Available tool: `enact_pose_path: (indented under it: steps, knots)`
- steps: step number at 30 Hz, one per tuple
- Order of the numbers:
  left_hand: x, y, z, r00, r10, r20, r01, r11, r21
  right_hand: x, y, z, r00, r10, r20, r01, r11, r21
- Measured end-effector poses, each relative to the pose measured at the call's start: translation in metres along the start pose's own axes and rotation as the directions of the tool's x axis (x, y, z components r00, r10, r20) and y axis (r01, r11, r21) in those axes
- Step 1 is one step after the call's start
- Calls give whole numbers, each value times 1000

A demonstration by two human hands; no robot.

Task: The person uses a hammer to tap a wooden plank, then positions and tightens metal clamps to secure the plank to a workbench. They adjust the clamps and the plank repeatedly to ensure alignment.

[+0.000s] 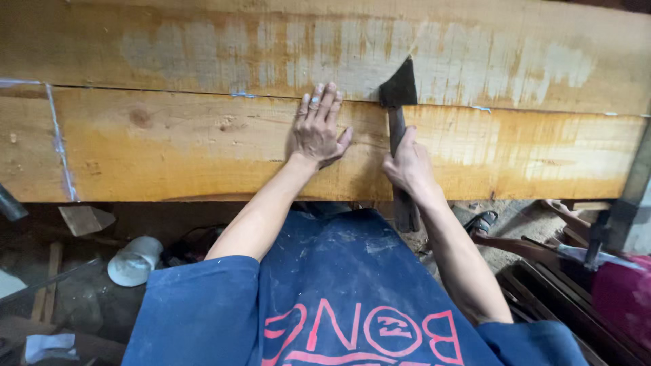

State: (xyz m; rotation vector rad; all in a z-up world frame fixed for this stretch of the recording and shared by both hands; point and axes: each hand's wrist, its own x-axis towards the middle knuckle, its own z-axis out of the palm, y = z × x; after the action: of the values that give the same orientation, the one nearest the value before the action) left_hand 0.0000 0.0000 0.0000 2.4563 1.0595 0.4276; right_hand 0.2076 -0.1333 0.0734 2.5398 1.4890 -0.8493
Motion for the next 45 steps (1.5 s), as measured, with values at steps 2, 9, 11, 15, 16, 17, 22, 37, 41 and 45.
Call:
enact_pose_path:
  steps: [2,9,11,15,16,17,22,37,41,45]
  knots:
    - [-3,1,-1,999,-12,33,11,1000,11,-4,-7,2,996,-42,-73,41,999,-26]
    - [49,-18,12,997,-27,79,27,1000,5,-5,-24,-5,990,139,-24,-137,988,72]
    - [92,-34,17,996,41,74,-44,998,39,-8,-28,-8,989,141,-43,-137,986,93]
    - [143,-30,30,921,338,-193,-325,941,94,-10,-33,-17,987,159,-20,-157,983,98]
    - [145,-29,30,926,323,-193,-308,946,105,-8,-34,-21,986,166,2,-165,976,140]
    - [144,-27,29,932,307,-192,-290,950,113,-8,-33,-25,984,174,27,-176,968,181]
    - [138,-16,7,923,295,-246,-275,955,114,-18,-43,-63,986,165,-27,-137,891,432]
    - [143,-9,-9,939,291,-184,-280,956,81,7,-20,-38,962,272,35,-273,935,229]
    - [143,-13,-2,942,289,-173,-282,957,61,4,-27,-32,946,324,19,-318,915,246]
    - [145,-11,-7,938,314,-146,-307,949,67,0,-48,-70,928,370,40,-359,864,352]
